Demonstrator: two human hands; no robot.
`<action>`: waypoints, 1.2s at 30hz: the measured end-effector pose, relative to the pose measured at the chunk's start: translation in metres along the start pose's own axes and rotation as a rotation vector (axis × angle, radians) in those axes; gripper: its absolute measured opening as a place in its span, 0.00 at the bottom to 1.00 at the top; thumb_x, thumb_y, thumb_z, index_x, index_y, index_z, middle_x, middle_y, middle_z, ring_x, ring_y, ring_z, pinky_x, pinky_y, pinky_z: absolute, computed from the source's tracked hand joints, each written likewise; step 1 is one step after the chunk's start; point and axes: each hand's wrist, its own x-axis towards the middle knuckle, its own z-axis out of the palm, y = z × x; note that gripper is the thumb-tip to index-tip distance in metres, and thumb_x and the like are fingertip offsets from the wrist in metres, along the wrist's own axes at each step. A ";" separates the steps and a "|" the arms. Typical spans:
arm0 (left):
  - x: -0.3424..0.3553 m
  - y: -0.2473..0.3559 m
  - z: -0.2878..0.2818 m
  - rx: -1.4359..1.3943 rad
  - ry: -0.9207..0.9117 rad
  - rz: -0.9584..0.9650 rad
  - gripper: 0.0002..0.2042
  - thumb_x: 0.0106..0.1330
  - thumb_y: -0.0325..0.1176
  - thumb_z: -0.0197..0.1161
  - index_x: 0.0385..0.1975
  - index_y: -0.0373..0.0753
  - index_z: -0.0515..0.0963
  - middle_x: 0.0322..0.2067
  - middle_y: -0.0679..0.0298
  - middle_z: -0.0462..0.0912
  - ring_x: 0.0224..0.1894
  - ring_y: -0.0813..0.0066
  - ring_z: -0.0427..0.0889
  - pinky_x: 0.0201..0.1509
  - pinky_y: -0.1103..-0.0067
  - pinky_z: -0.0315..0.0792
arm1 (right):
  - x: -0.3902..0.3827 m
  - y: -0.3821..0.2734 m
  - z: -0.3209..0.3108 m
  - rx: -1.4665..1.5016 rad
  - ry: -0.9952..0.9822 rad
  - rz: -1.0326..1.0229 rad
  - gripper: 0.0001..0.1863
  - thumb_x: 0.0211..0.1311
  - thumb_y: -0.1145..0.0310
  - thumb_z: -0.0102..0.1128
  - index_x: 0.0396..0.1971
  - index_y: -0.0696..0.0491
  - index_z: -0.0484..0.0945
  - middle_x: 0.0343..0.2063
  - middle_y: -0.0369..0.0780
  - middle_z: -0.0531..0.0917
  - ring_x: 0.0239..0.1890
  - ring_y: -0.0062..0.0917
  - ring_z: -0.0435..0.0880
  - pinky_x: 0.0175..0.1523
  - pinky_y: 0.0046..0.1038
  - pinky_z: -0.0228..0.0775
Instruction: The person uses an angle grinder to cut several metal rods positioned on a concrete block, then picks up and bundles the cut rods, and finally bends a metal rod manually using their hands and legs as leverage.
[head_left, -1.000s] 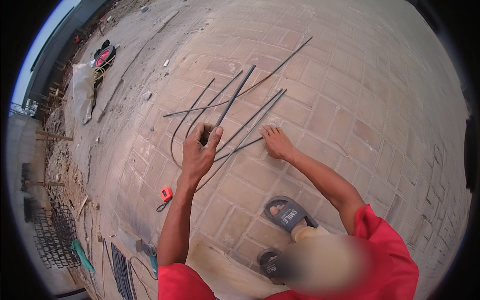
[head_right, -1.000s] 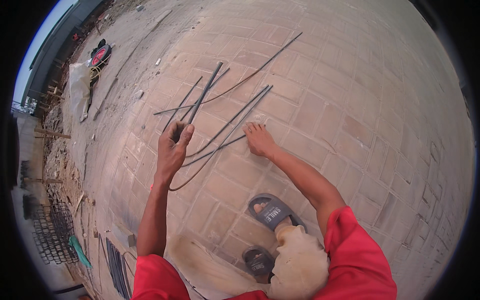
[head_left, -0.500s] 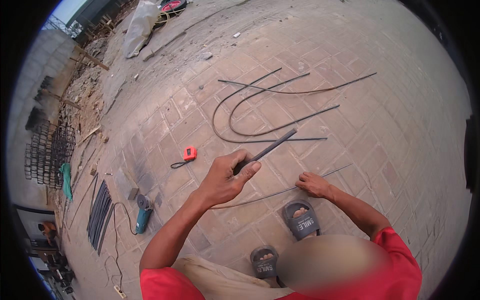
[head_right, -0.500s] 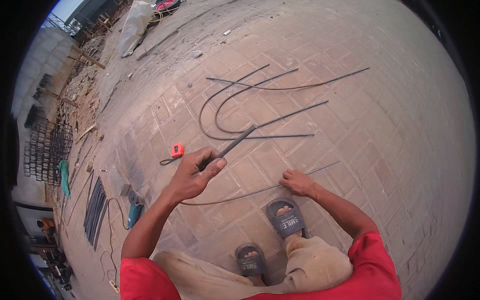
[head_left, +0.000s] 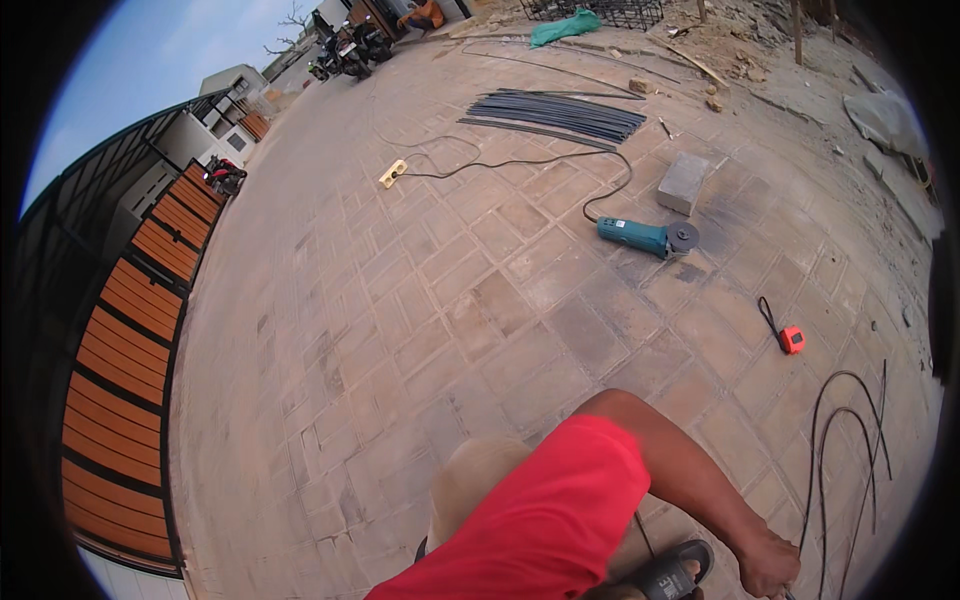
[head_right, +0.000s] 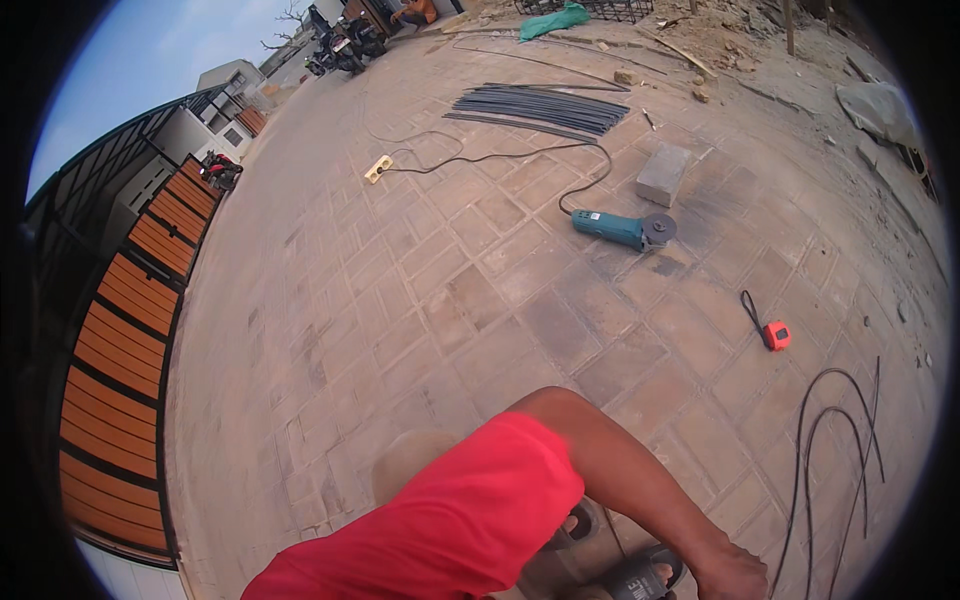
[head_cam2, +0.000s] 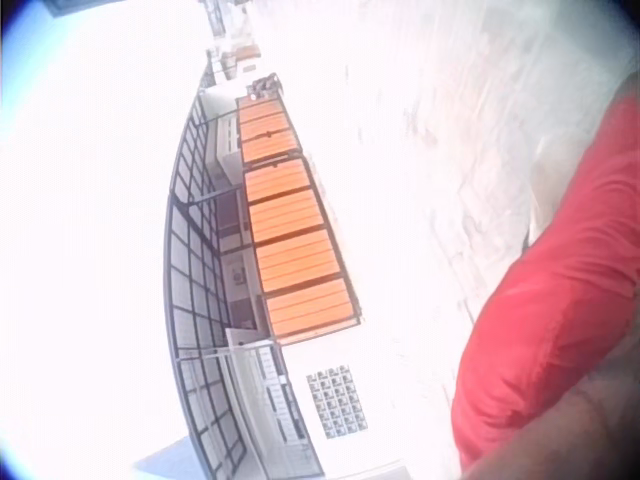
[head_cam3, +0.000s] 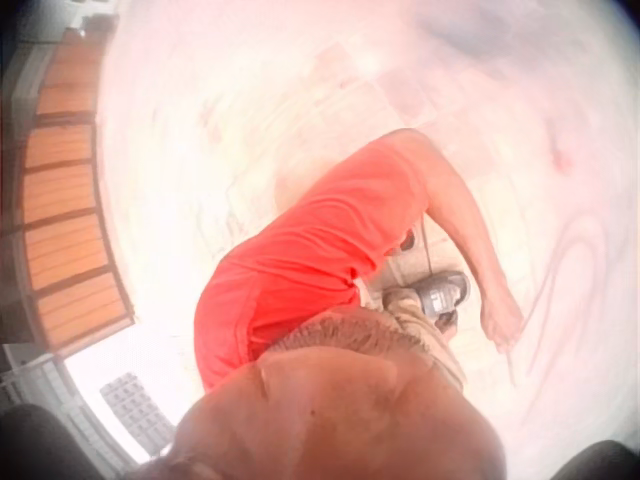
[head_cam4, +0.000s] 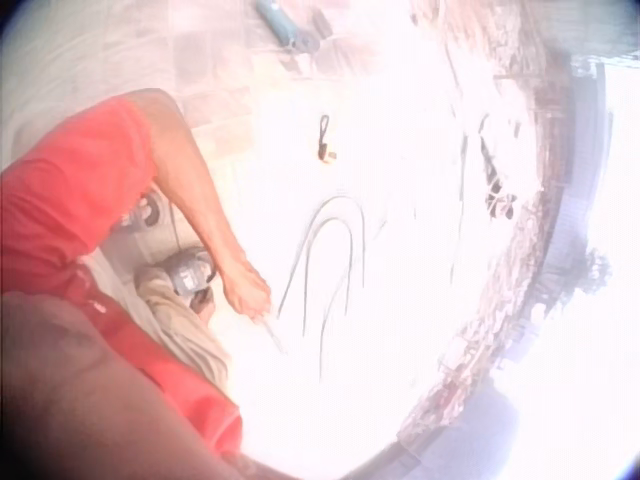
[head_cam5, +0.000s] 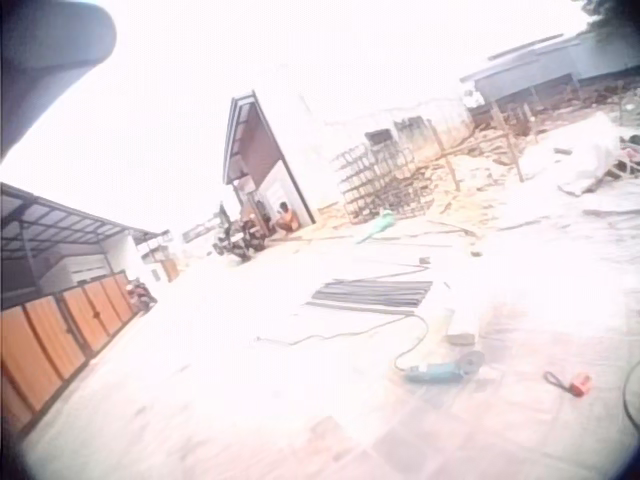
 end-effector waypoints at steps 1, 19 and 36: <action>0.001 -0.001 -0.001 0.009 0.005 -0.014 0.10 0.65 0.37 0.53 0.28 0.39 0.79 0.25 0.53 0.79 0.28 0.52 0.81 0.28 0.63 0.74 | 0.005 -0.005 -0.004 0.042 0.022 0.017 0.19 0.64 0.65 0.56 0.51 0.59 0.78 0.46 0.54 0.81 0.52 0.48 0.78 0.57 0.41 0.70; -0.023 0.002 -0.117 -0.197 0.022 -0.810 0.14 0.64 0.41 0.65 0.33 0.35 0.76 0.30 0.56 0.81 0.33 0.58 0.84 0.29 0.67 0.76 | 0.098 -0.125 -0.101 1.277 0.537 -0.365 0.47 0.56 0.43 0.62 0.67 0.61 0.59 0.59 0.49 0.73 0.62 0.39 0.72 0.67 0.41 0.60; -0.036 0.016 -0.116 0.041 0.053 -0.600 0.12 0.60 0.39 0.67 0.25 0.39 0.75 0.18 0.64 0.72 0.20 0.69 0.74 0.23 0.74 0.68 | 0.122 -0.180 -0.131 1.650 0.509 -0.856 0.28 0.69 0.47 0.47 0.11 0.49 0.66 0.12 0.35 0.70 0.29 0.29 0.77 0.54 0.40 0.65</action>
